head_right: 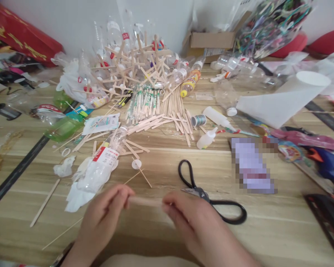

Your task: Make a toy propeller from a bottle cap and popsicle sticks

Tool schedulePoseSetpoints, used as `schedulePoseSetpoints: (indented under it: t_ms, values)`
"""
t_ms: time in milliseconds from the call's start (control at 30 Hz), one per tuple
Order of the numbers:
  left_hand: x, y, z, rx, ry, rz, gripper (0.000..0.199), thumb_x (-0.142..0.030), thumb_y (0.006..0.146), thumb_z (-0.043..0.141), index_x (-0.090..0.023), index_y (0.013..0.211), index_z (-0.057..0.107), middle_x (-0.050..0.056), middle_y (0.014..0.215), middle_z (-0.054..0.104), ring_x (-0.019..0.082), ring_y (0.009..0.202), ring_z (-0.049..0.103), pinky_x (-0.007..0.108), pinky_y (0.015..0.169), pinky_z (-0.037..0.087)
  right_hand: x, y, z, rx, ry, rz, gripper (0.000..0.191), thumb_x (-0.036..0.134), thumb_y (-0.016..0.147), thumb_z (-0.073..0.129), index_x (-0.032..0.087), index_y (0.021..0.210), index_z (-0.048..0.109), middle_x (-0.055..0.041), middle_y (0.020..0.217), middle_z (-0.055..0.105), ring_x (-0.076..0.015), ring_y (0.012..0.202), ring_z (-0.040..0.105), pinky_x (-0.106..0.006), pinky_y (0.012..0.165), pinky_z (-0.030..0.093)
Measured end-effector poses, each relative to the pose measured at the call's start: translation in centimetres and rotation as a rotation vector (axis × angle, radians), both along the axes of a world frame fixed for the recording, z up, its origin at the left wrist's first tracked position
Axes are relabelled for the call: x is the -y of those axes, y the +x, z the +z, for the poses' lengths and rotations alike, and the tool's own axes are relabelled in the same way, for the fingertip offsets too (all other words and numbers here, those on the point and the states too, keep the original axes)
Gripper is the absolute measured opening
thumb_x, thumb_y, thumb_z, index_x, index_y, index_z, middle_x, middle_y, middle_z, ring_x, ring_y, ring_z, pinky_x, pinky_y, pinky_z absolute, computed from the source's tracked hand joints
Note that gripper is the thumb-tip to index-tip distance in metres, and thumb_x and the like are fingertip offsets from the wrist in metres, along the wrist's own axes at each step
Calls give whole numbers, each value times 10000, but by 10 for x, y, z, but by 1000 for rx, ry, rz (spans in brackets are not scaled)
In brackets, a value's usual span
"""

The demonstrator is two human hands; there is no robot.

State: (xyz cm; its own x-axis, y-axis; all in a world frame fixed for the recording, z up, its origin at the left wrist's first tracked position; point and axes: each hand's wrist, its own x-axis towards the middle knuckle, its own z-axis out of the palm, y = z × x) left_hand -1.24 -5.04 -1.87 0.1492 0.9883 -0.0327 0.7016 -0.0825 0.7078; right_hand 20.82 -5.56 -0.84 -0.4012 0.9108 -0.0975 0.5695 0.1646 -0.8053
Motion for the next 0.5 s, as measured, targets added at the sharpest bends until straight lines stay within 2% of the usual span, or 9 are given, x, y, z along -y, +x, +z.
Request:
schedulePoseSetpoints:
  t_ms: [33,100,200,267,333,400,500]
  values:
    - [-6,-1,-6,-107,73,51,277,-250,995,361,-195,869,601,38,790,638,200,774,606,297,695,469,0,5,-4,-13,-70,-61,206,295,995,402,232,882,563,33,604,614,-124,510,580,-217,479,443]
    - [-20,-1,-19,-425,172,-6,180,-229,955,458,-149,981,618,116,963,656,278,898,594,414,794,477,-1,11,-12,-62,-180,-156,198,343,1001,368,229,960,524,33,621,614,-122,484,558,-220,458,443]
    - [-34,5,-34,-522,132,-74,189,-106,915,457,-128,899,645,131,880,660,308,842,600,454,759,481,-1,8,-22,-149,-236,-210,190,352,995,334,230,968,478,16,711,639,-117,490,557,-237,486,463]
    - [-34,10,-35,-520,113,-106,249,-67,915,410,-125,859,646,127,820,658,306,796,612,444,726,487,-1,1,-24,-160,-215,-241,214,356,984,342,234,868,475,37,646,572,-110,457,501,-233,459,418]
    - [-27,12,-28,-492,106,-140,264,-67,925,385,-134,892,639,116,822,666,286,781,627,411,708,493,-1,-6,-21,-188,-193,-281,245,381,974,374,233,808,478,55,599,479,-109,473,441,-228,452,368]
    - [-17,12,-15,-401,90,-187,248,-96,940,385,-176,918,618,71,845,676,233,783,642,334,695,498,-1,-11,-16,-290,-242,-294,287,436,974,394,226,798,482,61,596,414,-108,510,386,-226,465,331]
    - [0,9,7,-65,-119,-178,235,-243,977,393,-219,859,595,18,773,671,192,715,635,277,647,479,-1,-15,-8,-527,-437,-222,375,521,976,390,213,775,465,68,605,365,-96,531,315,-227,479,276]
